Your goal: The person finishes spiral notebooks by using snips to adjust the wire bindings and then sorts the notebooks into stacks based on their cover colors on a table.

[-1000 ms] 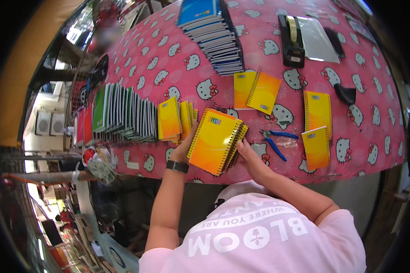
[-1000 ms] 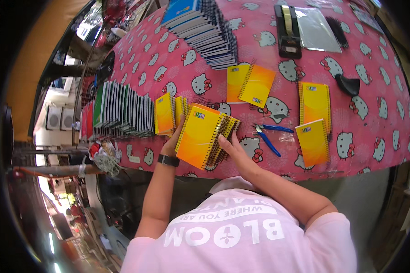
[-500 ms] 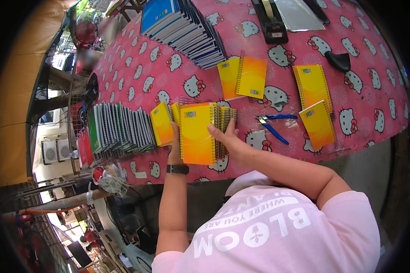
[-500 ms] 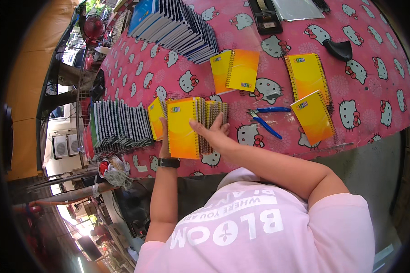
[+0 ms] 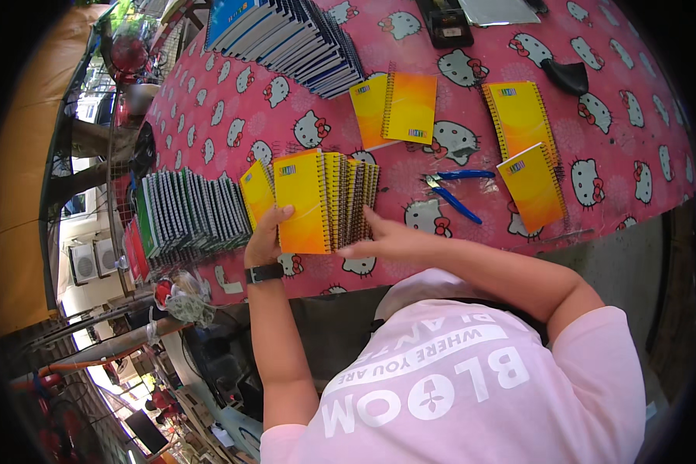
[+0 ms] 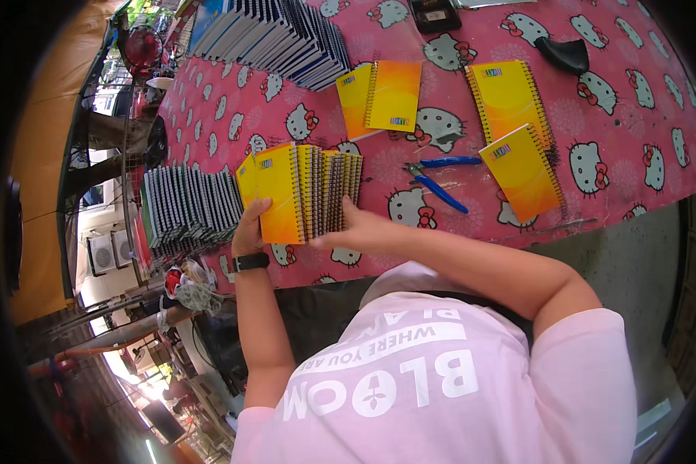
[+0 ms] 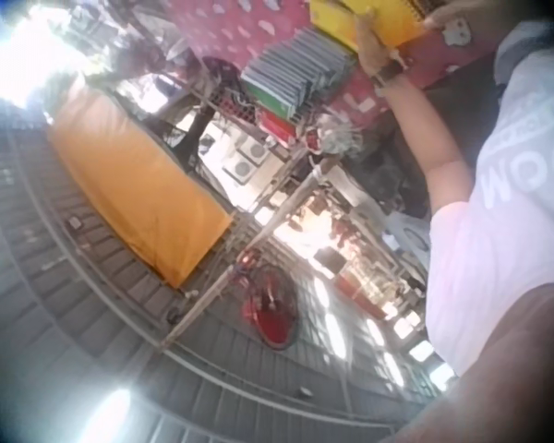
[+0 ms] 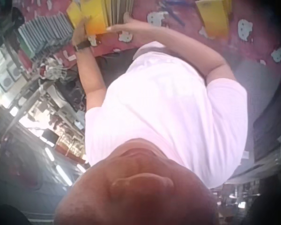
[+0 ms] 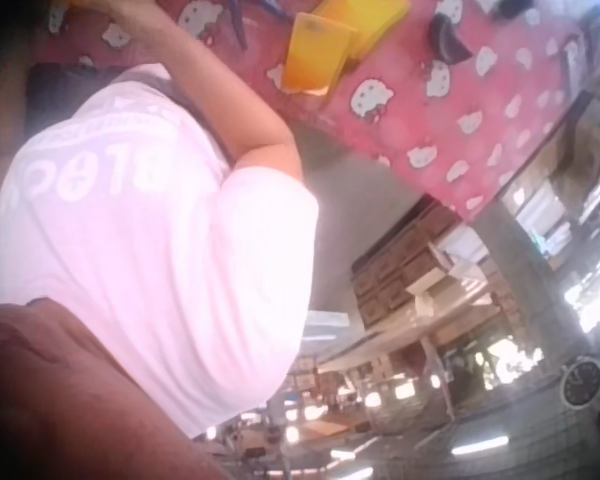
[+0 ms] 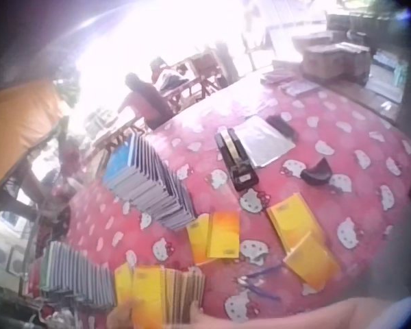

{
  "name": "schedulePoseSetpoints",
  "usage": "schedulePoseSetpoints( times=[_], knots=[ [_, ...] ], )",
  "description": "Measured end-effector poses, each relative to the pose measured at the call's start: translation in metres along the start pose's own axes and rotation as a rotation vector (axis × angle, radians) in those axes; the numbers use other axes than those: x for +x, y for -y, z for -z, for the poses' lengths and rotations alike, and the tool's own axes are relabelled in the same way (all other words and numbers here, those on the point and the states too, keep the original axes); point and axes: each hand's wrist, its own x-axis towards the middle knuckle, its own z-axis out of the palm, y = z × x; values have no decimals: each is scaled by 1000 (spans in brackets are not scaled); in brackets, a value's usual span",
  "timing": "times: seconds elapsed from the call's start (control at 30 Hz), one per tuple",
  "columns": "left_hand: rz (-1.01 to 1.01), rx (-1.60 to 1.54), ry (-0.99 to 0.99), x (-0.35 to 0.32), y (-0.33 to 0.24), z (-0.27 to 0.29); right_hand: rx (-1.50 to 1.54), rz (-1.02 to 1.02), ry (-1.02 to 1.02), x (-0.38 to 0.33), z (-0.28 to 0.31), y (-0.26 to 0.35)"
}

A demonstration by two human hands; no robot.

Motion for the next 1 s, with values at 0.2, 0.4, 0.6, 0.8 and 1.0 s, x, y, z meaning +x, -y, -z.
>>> schedulePoseSetpoints(
  times=[0.2, 0.4, 0.6, 0.8, 1.0],
  knots=[
    [-184, 588, -318, -12, -28, -58, -1349, 150, -683, -63, 73, -21],
    [-429, 1669, -570, 3, -2, -100, -1288, 75, -540, -67, 95, -24],
    [-419, 1536, -476, -1, -8, -92, -1206, 268, -666, -55, 85, -31],
    [128, 96, -185, 10, -42, -28, -723, 338, -370, -22, 28, -34],
    [118, -218, -193, 37, 6, 45, -572, 260, -372, 25, 3, -25]
  ],
)
